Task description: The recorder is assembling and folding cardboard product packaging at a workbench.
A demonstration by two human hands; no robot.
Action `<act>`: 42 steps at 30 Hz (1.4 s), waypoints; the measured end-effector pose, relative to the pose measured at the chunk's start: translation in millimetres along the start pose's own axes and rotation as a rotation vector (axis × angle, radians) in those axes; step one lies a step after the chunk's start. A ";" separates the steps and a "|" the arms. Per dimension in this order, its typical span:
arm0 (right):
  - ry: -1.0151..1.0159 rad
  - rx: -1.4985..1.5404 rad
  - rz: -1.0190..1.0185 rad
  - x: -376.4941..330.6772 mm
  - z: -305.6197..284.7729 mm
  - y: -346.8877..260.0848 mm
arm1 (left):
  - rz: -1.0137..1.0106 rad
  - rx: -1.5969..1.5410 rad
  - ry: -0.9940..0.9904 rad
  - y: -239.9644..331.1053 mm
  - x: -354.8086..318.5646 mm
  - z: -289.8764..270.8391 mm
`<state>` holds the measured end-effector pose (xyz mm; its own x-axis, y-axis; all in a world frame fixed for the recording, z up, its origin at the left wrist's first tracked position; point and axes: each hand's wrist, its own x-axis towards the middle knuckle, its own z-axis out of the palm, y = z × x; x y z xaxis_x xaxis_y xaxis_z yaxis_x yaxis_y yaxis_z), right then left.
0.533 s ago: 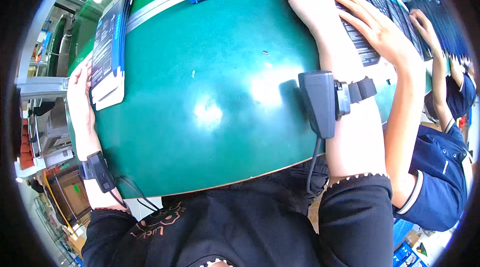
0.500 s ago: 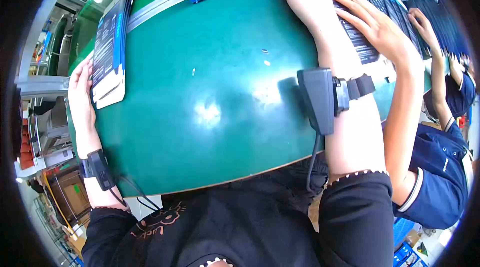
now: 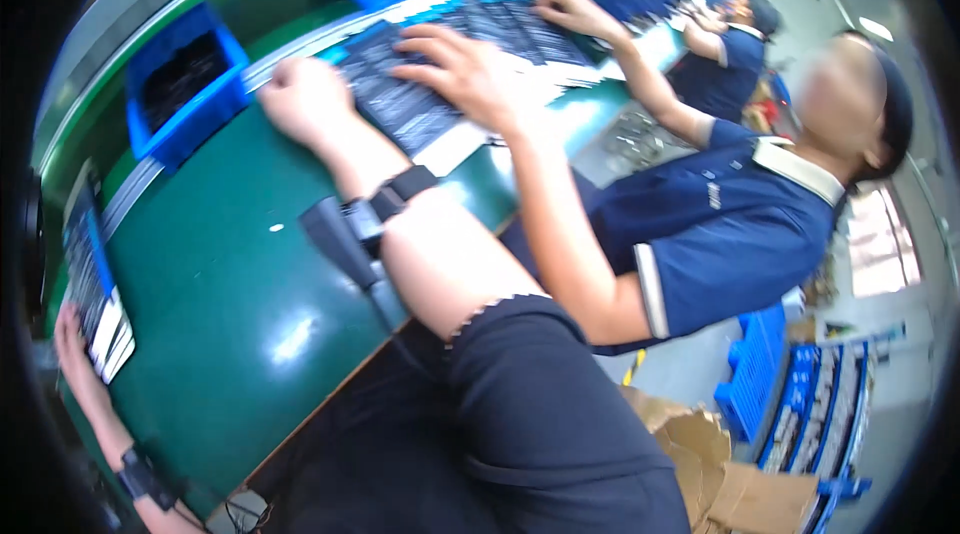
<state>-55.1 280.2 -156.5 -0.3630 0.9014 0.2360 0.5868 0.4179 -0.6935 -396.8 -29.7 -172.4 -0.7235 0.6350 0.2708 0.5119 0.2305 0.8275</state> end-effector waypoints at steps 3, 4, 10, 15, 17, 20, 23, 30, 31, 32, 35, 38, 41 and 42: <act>0.033 0.055 -0.045 2.4 2.5 0.5 | -0.089 -0.118 -0.022 -11.3 7.5 -3.8; 0.026 0.081 -0.029 0.8 1.5 -0.1 | -0.123 -0.176 -0.049 -14.4 8.0 0.8; -0.013 0.135 0.054 -4.8 -3.4 -2.9 | -0.136 -0.164 -0.045 -9.2 5.3 5.9; 0.004 0.047 0.016 -5.2 -7.8 2.9 | -0.152 -0.168 -0.038 -1.7 8.8 14.1; -0.002 0.079 0.020 -7.1 0.4 -2.5 | -0.159 -0.163 -0.004 -7.3 4.2 4.3; 0.002 0.102 0.032 -7.2 -1.5 -4.4 | -0.165 -0.198 0.008 -9.5 6.3 1.9; 0.091 0.200 -0.025 -4.4 1.4 -1.0 | -0.189 -0.202 0.013 -14.4 11.3 0.9; 0.583 0.327 -0.192 2.2 -19.7 -4.0 | -0.206 -0.235 0.047 -9.9 17.8 5.7; 0.598 0.315 -0.137 -0.6 -18.7 -4.8 | -0.199 -0.229 0.045 -9.0 19.6 2.8; 0.488 0.312 -0.070 -4.0 -16.8 -4.8 | -0.176 -0.238 0.048 -16.4 24.5 -2.7; 0.122 -0.096 -0.130 -10.1 10.2 -23.3 | -0.160 -0.213 0.097 -15.2 13.7 -14.2; 0.240 -0.326 -0.490 4.1 -59.1 54.3 | -0.130 -0.256 0.153 -9.2 4.7 -24.1; 0.235 -0.686 -1.002 -22.7 -115.0 141.5 | -0.225 -0.309 0.263 -5.7 7.0 -20.4; 0.246 -0.725 -0.763 -19.5 -114.1 141.6 | -0.221 -0.296 0.215 -1.6 13.6 -11.3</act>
<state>117.7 334.8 -181.6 -0.7065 0.3390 0.6212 0.5851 0.7736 0.2433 -412.7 -29.8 -164.4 -0.8970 0.4189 0.1413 0.2013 0.1025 0.9742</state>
